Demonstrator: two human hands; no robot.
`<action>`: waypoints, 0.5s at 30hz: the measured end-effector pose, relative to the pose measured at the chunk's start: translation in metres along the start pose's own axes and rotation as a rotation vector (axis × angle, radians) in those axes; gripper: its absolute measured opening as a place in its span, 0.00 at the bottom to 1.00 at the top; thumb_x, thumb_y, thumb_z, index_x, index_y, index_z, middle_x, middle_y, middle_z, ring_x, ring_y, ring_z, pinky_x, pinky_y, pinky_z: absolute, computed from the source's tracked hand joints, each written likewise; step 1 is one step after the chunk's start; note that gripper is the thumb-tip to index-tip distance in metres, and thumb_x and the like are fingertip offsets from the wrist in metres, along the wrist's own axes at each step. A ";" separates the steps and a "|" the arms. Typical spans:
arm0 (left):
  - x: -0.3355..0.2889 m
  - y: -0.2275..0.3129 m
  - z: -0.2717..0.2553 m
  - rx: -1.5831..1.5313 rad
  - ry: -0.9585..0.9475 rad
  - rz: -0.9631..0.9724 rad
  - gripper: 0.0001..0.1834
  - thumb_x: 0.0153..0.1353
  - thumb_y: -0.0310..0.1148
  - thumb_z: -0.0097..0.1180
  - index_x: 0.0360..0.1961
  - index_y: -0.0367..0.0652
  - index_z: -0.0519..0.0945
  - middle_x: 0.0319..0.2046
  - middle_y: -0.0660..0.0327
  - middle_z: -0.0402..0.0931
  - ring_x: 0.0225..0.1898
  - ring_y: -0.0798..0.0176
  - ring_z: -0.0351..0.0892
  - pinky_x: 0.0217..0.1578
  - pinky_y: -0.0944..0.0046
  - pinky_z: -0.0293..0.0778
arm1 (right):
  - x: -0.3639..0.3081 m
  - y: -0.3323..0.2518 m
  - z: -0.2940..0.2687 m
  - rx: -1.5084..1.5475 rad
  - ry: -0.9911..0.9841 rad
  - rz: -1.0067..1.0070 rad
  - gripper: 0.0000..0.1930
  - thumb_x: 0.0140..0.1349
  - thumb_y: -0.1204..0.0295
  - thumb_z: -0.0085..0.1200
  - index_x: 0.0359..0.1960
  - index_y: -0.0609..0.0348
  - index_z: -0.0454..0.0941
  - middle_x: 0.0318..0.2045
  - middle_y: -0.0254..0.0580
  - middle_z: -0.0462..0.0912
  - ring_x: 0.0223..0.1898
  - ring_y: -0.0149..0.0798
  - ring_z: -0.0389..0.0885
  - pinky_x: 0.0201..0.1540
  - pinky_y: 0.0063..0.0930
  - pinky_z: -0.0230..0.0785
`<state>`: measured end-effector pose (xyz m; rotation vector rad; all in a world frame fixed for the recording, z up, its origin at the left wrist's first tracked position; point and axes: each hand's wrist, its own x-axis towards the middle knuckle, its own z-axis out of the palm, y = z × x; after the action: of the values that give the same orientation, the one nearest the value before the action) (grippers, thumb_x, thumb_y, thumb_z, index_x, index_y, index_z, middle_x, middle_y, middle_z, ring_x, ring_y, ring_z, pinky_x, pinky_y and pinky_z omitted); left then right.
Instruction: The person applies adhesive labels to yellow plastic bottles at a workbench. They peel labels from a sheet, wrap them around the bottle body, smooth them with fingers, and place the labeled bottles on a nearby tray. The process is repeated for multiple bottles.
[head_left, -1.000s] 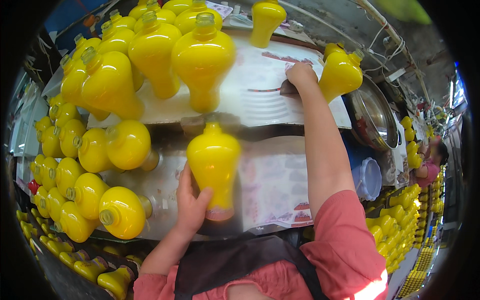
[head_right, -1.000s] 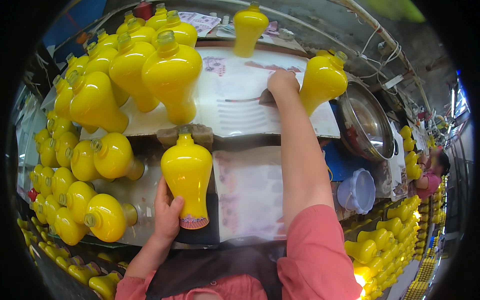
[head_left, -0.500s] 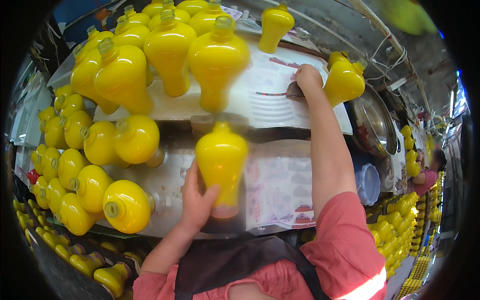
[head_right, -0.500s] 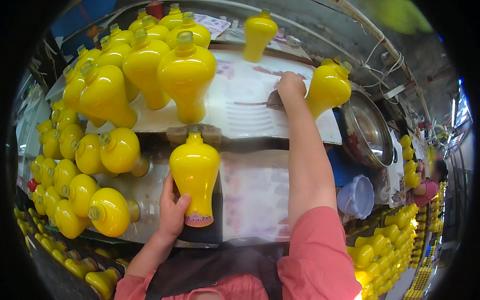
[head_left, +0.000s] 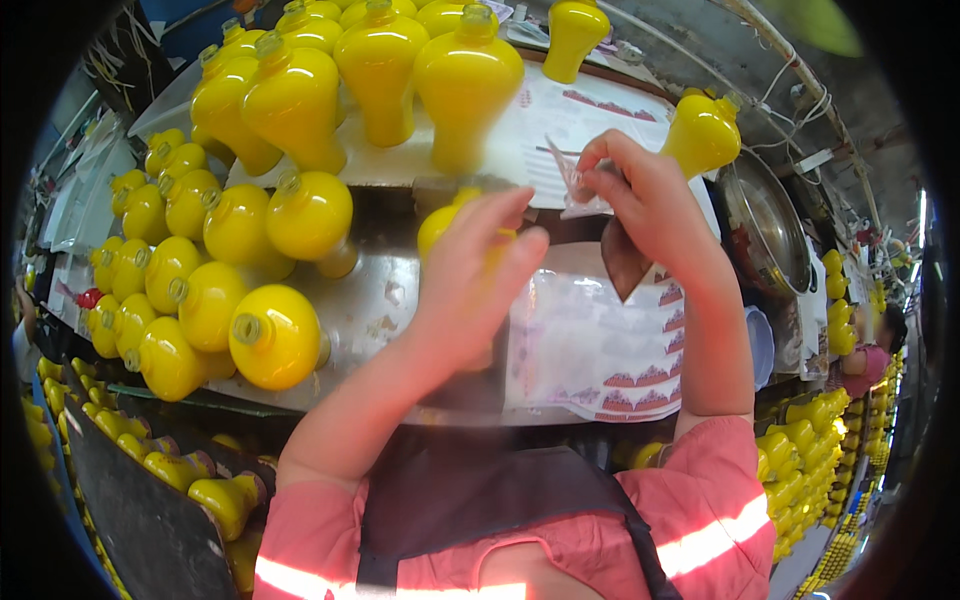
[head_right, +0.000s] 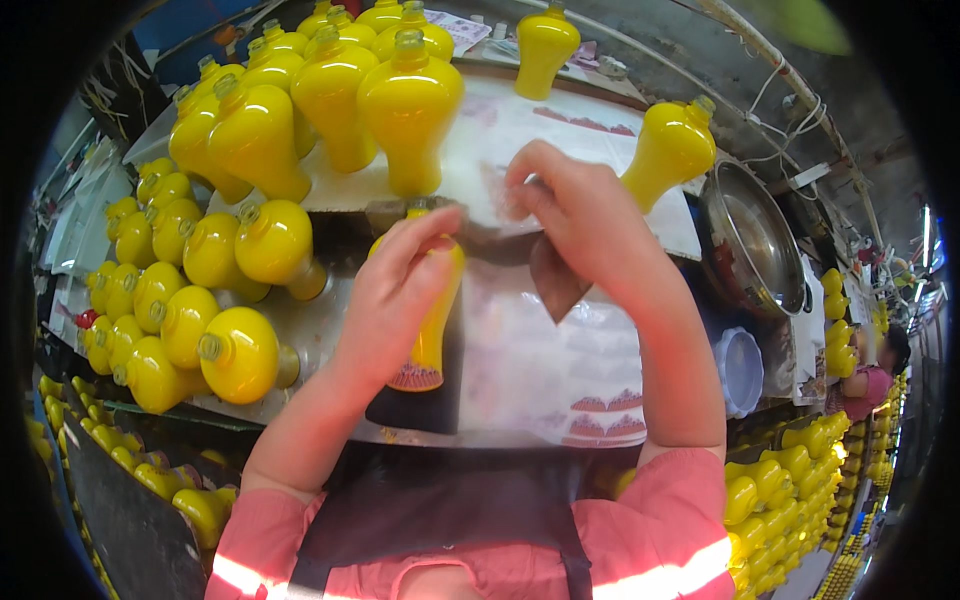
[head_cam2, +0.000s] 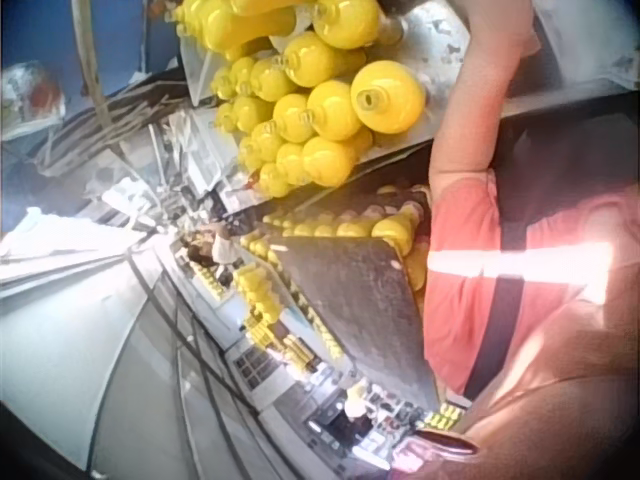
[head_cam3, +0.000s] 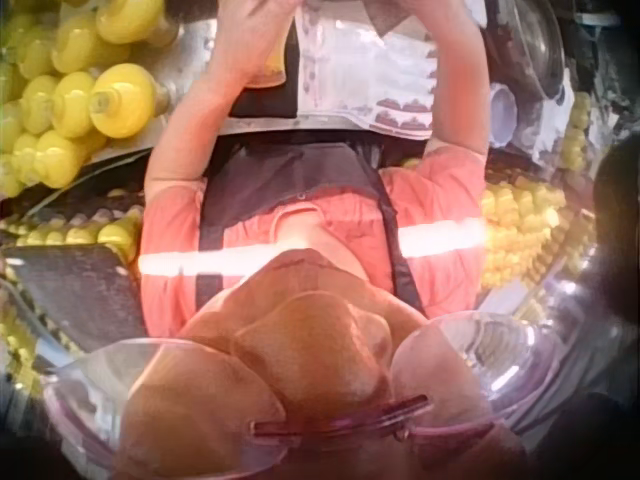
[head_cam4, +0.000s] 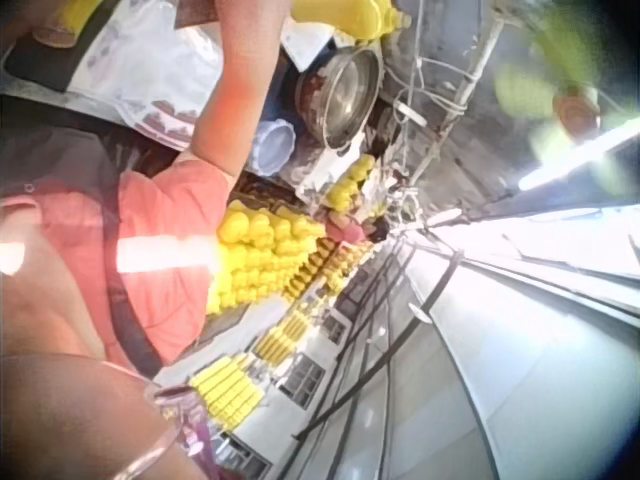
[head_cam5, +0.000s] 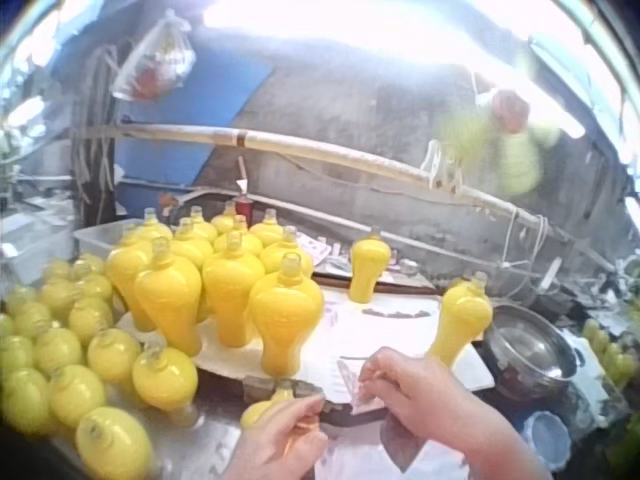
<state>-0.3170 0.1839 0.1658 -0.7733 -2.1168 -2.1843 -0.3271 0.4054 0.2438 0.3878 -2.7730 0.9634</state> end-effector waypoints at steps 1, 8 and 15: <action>0.007 0.004 0.006 -0.106 -0.008 -0.126 0.19 0.70 0.35 0.58 0.57 0.34 0.79 0.48 0.57 0.80 0.51 0.62 0.78 0.57 0.62 0.72 | -0.014 -0.013 0.002 -0.098 -0.009 -0.010 0.02 0.72 0.73 0.52 0.41 0.57 0.75 0.26 0.39 0.84 0.30 0.35 0.86 0.34 0.28 0.74; -0.001 0.013 0.023 -0.424 0.012 -0.319 0.15 0.68 0.35 0.62 0.49 0.34 0.83 0.42 0.61 0.84 0.45 0.70 0.78 0.48 0.66 0.73 | -0.087 -0.047 0.022 -0.320 0.123 -0.097 0.08 0.67 0.75 0.57 0.45 0.54 0.74 0.20 0.42 0.81 0.20 0.40 0.84 0.24 0.29 0.73; -0.026 0.029 0.031 -0.279 -0.058 -0.103 0.07 0.69 0.26 0.59 0.45 0.36 0.83 0.39 0.63 0.85 0.40 0.72 0.82 0.46 0.69 0.76 | -0.116 -0.045 -0.004 0.180 0.119 0.190 0.29 0.61 0.72 0.67 0.63 0.63 0.71 0.50 0.45 0.85 0.27 0.26 0.81 0.32 0.24 0.75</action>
<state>-0.2742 0.2024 0.1827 -0.7635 -1.9415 -2.5802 -0.2033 0.3953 0.2441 0.0874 -2.6601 1.2413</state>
